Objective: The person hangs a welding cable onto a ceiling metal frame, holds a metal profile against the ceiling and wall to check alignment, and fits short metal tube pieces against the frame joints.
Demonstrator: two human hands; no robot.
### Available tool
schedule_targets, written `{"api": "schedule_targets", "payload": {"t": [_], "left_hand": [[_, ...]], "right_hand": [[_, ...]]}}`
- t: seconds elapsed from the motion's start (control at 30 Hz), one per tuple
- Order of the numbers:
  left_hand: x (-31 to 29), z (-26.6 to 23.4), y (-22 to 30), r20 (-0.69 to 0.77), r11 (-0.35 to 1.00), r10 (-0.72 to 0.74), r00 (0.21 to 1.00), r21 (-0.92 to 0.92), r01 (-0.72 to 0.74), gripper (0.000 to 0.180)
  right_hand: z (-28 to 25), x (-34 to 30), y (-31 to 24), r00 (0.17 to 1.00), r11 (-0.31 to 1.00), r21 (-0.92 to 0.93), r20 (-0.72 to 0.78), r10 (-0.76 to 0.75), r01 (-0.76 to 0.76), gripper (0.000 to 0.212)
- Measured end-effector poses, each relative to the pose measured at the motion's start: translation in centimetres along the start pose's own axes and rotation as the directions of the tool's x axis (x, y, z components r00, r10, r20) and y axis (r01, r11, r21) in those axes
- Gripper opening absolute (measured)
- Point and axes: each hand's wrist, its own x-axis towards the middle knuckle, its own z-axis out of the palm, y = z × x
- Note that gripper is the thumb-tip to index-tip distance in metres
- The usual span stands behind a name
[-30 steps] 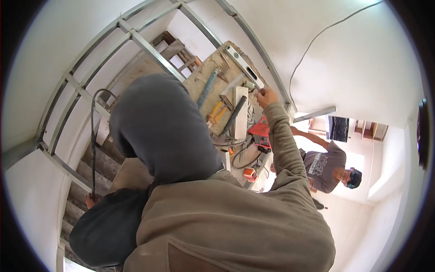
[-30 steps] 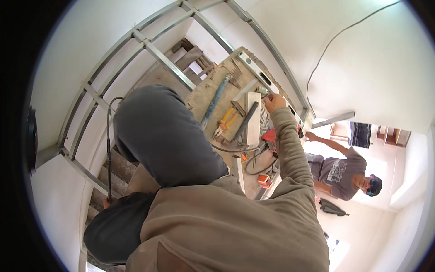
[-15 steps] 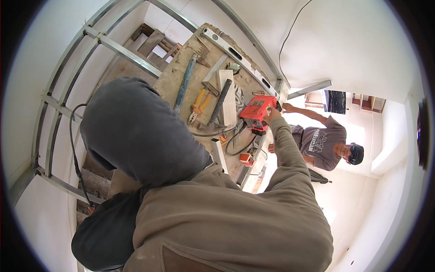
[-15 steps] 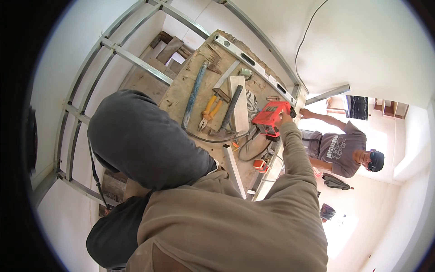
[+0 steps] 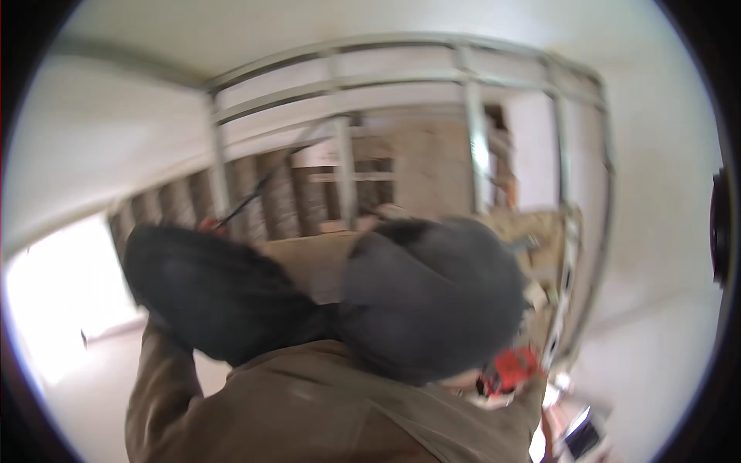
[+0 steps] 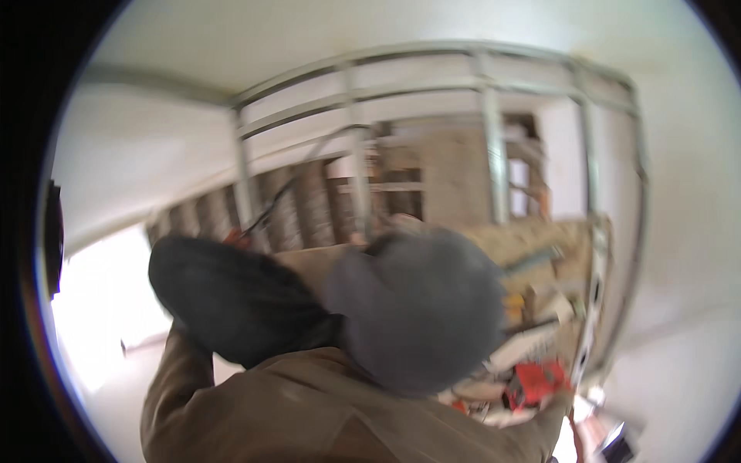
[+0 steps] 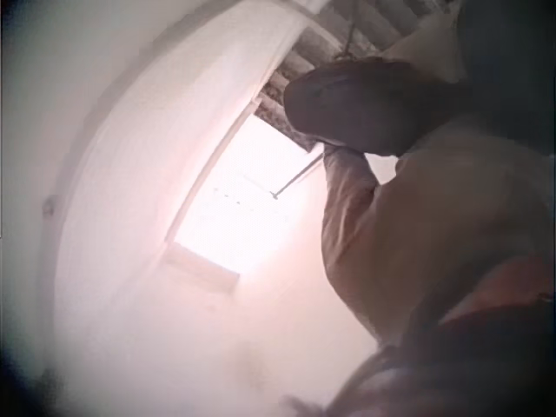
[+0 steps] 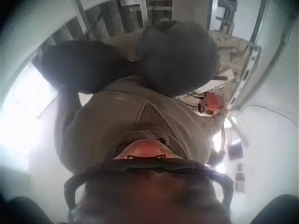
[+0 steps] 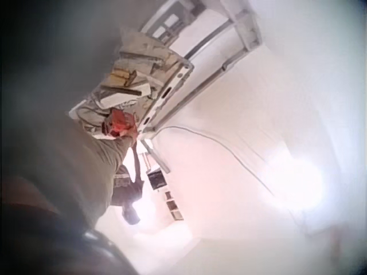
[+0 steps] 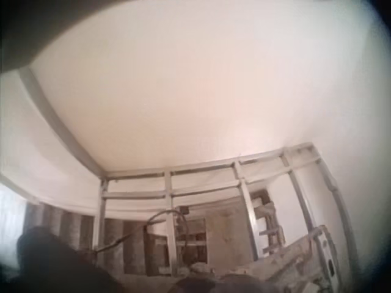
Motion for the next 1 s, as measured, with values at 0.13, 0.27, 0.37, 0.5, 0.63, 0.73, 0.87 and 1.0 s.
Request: {"api": "schedule_targets", "payload": {"t": [0.13, 0.27, 0.37, 0.5, 0.63, 0.73, 0.87, 1.0], "left_hand": [[-4.6, 2.8, 4.7, -0.009, 0.995, -0.074, 0.997, -0.068, 0.073, 0.04], [-5.7, 4.8, 7.7, 0.008, 0.992, -0.077, 0.997, -0.095, 0.077, 0.04], [-5.4, 7.0, 10.0, 0.03, 0.993, -0.041, 0.999, -0.112, 0.044, 0.04], [-5.3, 9.2, 12.2, 0.046, 0.992, -0.002, 0.999, -0.129, 0.008, 0.04], [-5.3, 10.6, 14.0, 0.065, 0.988, 0.034, 0.997, -0.152, -0.023, 0.04], [-5.6, 10.9, 14.7, 0.067, 0.989, 0.033, 0.997, -0.147, -0.023, 0.04], [-5.9, 11.7, 15.9, 0.081, 0.988, 0.04, 0.996, -0.151, -0.028, 0.04], [-6.6, 12.2, 16.6, 0.077, 0.988, 0.044, 0.996, -0.154, -0.031, 0.04]], "right_hand": [[1.4, 5.1, -8.2, 0.992, 0.99, 0.051, 0.015, -0.129, 0.128, 0.049], [2.8, 5.1, -11.7, 0.982, 0.979, 0.096, 0.039, -0.186, 0.181, 0.046], [1.8, 5.2, -12.1, 0.982, 0.977, 0.113, 0.031, -0.185, 0.181, 0.044], [1.0, 5.8, -13.0, 0.975, 0.969, 0.118, 0.028, -0.221, 0.216, 0.041], [0.3, 6.5, -13.1, 0.973, 0.968, 0.113, 0.024, -0.229, 0.225, 0.038], [0.3, 6.6, -13.6, 0.97, 0.965, 0.114, 0.027, -0.24, 0.236, 0.036], [0.1, 7.2, -14.0, 0.968, 0.963, 0.112, 0.026, -0.25, 0.245, 0.034], [0.0, 7.4, -14.2, 0.963, 0.959, 0.114, 0.037, -0.267, 0.261, 0.031]]}}
